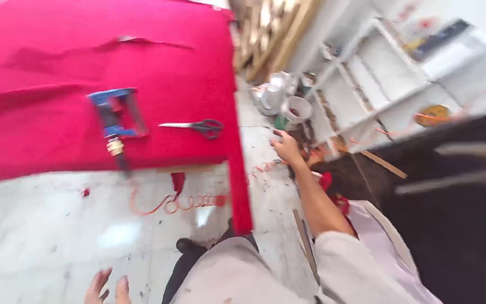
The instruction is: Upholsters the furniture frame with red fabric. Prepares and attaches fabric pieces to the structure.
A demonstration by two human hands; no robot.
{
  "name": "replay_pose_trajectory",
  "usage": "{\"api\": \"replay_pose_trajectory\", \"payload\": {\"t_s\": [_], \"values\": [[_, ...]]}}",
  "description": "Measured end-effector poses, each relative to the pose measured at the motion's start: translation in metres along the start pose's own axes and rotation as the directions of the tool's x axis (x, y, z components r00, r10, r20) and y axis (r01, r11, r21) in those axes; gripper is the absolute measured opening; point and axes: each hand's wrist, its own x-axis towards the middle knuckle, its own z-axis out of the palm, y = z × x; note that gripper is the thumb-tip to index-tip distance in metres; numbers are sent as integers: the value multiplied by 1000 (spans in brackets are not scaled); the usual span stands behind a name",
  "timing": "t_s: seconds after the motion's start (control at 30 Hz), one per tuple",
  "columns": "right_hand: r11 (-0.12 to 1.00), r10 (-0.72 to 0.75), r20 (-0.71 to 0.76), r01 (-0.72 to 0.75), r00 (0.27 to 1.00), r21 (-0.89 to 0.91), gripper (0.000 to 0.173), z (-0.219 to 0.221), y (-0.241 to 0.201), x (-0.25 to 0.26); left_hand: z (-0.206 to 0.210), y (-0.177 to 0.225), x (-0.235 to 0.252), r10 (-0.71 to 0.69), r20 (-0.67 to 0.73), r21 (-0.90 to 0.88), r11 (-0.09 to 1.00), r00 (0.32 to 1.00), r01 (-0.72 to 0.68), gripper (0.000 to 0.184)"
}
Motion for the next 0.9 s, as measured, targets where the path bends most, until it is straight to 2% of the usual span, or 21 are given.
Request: {"api": "replay_pose_trajectory", "payload": {"t_s": [0.07, 0.13, 0.2, 0.3, 0.37, 0.43, 0.5, 0.6, 0.67, 0.7, 0.73, 0.77, 0.83, 0.9], "values": [[984, -156, -61, 151, 986, -92, 48, 40, -67, -39, -42, -47, 14, -70, -40, 14, 997, 997, 70, 58], [945, -319, -142, 302, 937, -128, 41, 84, -126, -78, -79, -80, 43, -128, -91, 15, 991, 988, 130, 51], [887, -461, -115, 451, 880, -102, 38, 139, -188, -105, -110, -100, 93, -146, -106, -6, 989, 984, 146, 47], [788, -607, 38, 608, 793, -98, 37, 233, -282, -119, -145, -97, 184, -80, -41, -16, 997, 996, 80, 47], [749, -648, 62, 650, 759, -129, 40, 293, -335, -106, -157, -82, 261, 5, -15, -28, 1000, 1000, -6, 48], [753, -612, 107, 619, 784, -225, 44, 336, -373, -83, -165, -63, 341, 62, 1, -35, 997, 998, -62, 49], [754, -546, 126, 551, 828, -358, 45, 364, -390, -62, -169, -45, 416, 64, 8, -10, 998, 998, -64, 50], [752, -496, -1, 429, 868, -500, 40, 385, -403, -49, -161, -34, 519, 12, -35, 106, 994, 999, -8, 59], [792, -474, -101, 373, 875, -483, 41, 396, -427, -44, -148, -34, 580, -48, -15, 218, 975, 999, 50, 76], [817, -459, -138, 355, 878, -455, 43, 407, -442, -37, -139, -33, 605, -54, 40, 269, 962, 998, 41, 80], [840, -427, -137, 336, 894, -425, 48, 418, -459, -24, -130, -29, 624, -38, 116, 304, 953, 992, 1, 78], [866, -368, -106, 299, 924, -402, 55, 429, -473, -10, -123, -27, 632, -7, 193, 300, 953, 981, -52, 68], [911, -232, -110, 176, 966, -372, 69, 448, -505, 27, -132, -17, 643, 95, 266, 139, 981, 959, -136, 42], [939, -129, -153, 72, 980, -335, 76, 458, -531, 55, -160, -34, 650, 133, 290, -168, 982, 948, -86, 32]]}}
